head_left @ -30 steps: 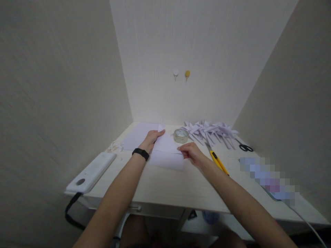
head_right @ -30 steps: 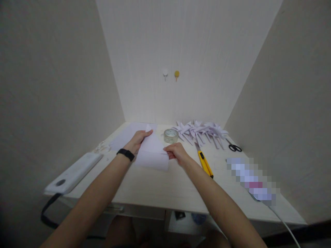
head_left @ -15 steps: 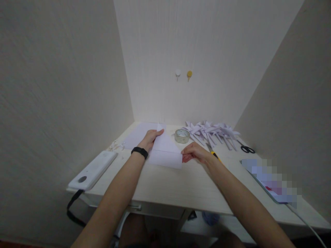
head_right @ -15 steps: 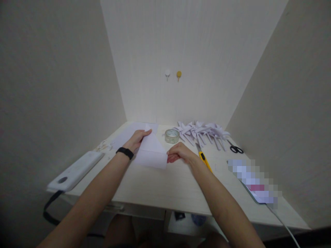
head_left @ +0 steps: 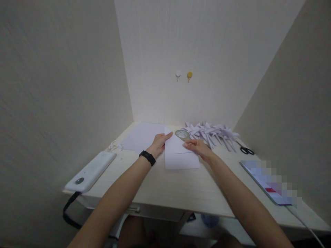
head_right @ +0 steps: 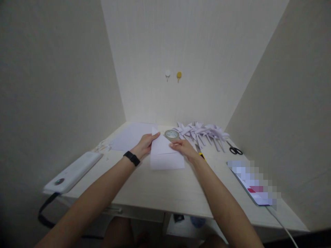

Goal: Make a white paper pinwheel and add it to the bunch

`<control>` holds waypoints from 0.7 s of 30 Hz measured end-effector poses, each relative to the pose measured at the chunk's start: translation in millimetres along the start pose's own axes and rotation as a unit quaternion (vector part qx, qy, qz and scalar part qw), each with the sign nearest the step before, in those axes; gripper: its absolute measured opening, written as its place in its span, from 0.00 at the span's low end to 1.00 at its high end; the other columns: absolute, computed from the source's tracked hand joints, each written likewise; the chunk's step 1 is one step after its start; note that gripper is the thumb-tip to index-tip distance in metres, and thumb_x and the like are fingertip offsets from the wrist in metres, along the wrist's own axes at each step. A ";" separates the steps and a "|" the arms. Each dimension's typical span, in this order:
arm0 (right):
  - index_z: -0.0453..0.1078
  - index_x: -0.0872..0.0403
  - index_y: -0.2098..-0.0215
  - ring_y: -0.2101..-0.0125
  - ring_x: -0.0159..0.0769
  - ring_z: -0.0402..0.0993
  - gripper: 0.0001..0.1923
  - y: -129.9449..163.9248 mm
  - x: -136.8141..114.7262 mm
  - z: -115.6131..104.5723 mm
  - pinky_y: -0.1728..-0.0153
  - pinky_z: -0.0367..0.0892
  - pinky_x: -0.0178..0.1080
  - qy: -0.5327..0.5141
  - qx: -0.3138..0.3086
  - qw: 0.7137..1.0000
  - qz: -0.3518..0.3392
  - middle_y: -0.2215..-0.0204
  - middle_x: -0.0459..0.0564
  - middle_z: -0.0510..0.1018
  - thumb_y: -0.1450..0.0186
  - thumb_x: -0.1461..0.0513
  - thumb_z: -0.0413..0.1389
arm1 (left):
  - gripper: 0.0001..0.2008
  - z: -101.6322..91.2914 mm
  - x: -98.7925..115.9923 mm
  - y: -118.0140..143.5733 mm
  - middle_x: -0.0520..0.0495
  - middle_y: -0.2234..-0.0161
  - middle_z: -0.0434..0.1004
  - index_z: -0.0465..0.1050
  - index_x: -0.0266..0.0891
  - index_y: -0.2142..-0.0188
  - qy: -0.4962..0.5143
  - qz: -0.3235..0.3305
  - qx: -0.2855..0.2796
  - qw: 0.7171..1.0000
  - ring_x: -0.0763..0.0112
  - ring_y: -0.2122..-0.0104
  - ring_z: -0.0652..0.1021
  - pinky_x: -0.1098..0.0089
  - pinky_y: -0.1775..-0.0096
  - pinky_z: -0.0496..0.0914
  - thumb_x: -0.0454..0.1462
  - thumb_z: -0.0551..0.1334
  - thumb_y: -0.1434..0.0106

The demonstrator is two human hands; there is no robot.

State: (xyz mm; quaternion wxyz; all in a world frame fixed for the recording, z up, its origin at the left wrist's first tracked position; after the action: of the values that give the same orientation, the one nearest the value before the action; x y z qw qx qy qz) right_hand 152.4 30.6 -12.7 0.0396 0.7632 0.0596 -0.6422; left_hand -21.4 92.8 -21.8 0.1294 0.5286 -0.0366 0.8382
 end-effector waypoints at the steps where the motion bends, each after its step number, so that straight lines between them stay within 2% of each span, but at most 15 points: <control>1: 0.78 0.57 0.70 0.78 0.31 0.69 0.21 0.9 1.0 0.8 0.77 0.61 0.34 0.009 -0.002 1.000 0.008 0.77 0.48 0.79 0.52 0.49 0.69 | 0.11 4.8 -2.3 2.0 0.43 0.75 0.78 0.74 0.29 0.72 -0.002 -0.002 -0.008 1.000 0.73 0.79 0.75 0.71 0.74 0.70 0.35 0.73 0.47; 3: 0.76 0.57 0.75 0.81 0.30 0.66 0.21 2.9 2.6 -4.0 0.79 0.60 0.34 0.008 -0.001 1.000 0.029 0.80 0.47 0.77 0.56 0.49 0.70 | 0.10 8.5 -1.2 4.6 0.43 0.74 0.78 0.74 0.30 0.73 -0.008 0.001 -0.017 1.000 0.73 0.78 0.76 0.72 0.73 0.71 0.33 0.73 0.47; 5: 0.75 0.57 0.75 0.81 0.31 0.68 0.21 5.4 3.4 -12.3 0.79 0.61 0.34 0.004 -0.016 0.999 0.048 0.80 0.47 0.77 0.57 0.49 0.71 | 0.08 6.0 6.1 5.3 0.43 0.72 0.80 0.74 0.31 0.73 -0.014 0.004 -0.026 1.000 0.73 0.76 0.77 0.72 0.71 0.73 0.32 0.72 0.47; 8: 0.77 0.58 0.73 0.80 0.32 0.70 0.22 11.2 6.2 -19.9 0.77 0.63 0.34 0.019 -0.089 0.993 0.080 0.78 0.49 0.79 0.56 0.49 0.70 | 0.07 0.6 21.1 6.6 0.40 0.69 0.82 0.77 0.30 0.69 -0.036 -0.006 -0.070 0.997 0.70 0.73 0.80 0.71 0.66 0.75 0.33 0.71 0.46; 10: 0.77 0.58 0.72 0.79 0.32 0.71 0.21 16.1 8.6 -21.4 0.77 0.64 0.34 0.041 -0.141 0.984 0.097 0.77 0.49 0.80 0.54 0.49 0.69 | 0.10 0.2 26.7 11.5 0.37 0.69 0.82 0.79 0.30 0.69 -0.091 -0.035 -0.118 0.988 0.67 0.71 0.82 0.70 0.65 0.75 0.37 0.72 0.46; 13: 0.78 0.57 0.73 0.79 0.30 0.69 0.18 22.0 7.8 -16.4 0.77 0.61 0.32 0.093 -0.204 0.970 0.092 0.78 0.47 0.79 0.53 0.51 0.69 | 0.15 11.2 16.2 29.3 0.31 0.68 0.82 0.81 0.29 0.69 -0.230 -0.118 -0.233 0.937 0.59 0.68 0.83 0.65 0.64 0.76 0.42 0.74 0.50; 15: 0.79 0.57 0.74 0.79 0.28 0.67 0.15 24.6 4.5 -9.2 0.76 0.60 0.31 0.125 -0.232 0.962 0.074 0.80 0.45 0.77 0.53 0.53 0.69 | 0.16 20.0 5.9 40.5 0.32 0.67 0.83 0.82 0.31 0.69 -0.300 -0.143 -0.279 0.901 0.57 0.68 0.82 0.64 0.66 0.76 0.42 0.75 0.52; 18: 0.79 0.56 0.75 0.78 0.28 0.65 0.12 27.1 3.2 2.6 0.76 0.59 0.31 0.148 -0.254 0.954 0.064 0.80 0.44 0.77 0.52 0.55 0.67 | 0.13 35.8 -13.7 51.4 0.39 0.72 0.82 0.82 0.35 0.72 -0.390 -0.142 -0.333 0.846 0.65 0.74 0.80 0.70 0.70 0.73 0.43 0.75 0.53; 21: 0.79 0.56 0.75 0.79 0.28 0.64 0.12 26.2 7.0 10.2 0.75 0.59 0.32 0.157 -0.261 0.950 0.066 0.81 0.44 0.77 0.52 0.55 0.67 | 0.13 46.2 -29.6 55.6 0.45 0.77 0.79 0.82 0.37 0.75 -0.419 -0.134 -0.361 0.822 0.71 0.78 0.75 0.73 0.73 0.70 0.45 0.74 0.52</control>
State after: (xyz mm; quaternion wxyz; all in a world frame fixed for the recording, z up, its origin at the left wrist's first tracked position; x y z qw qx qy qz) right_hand 147.4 3.5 -21.8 0.2698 0.8193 0.1806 -0.4726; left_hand 16.9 24.8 -23.8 0.3941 0.7441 -0.3163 0.4369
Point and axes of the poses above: each hand's wrist, its own y-axis away from the middle knuckle, its own z-axis out of the palm, x = y × z, the point moved 8 cm from there along -y, towards the middle knuckle
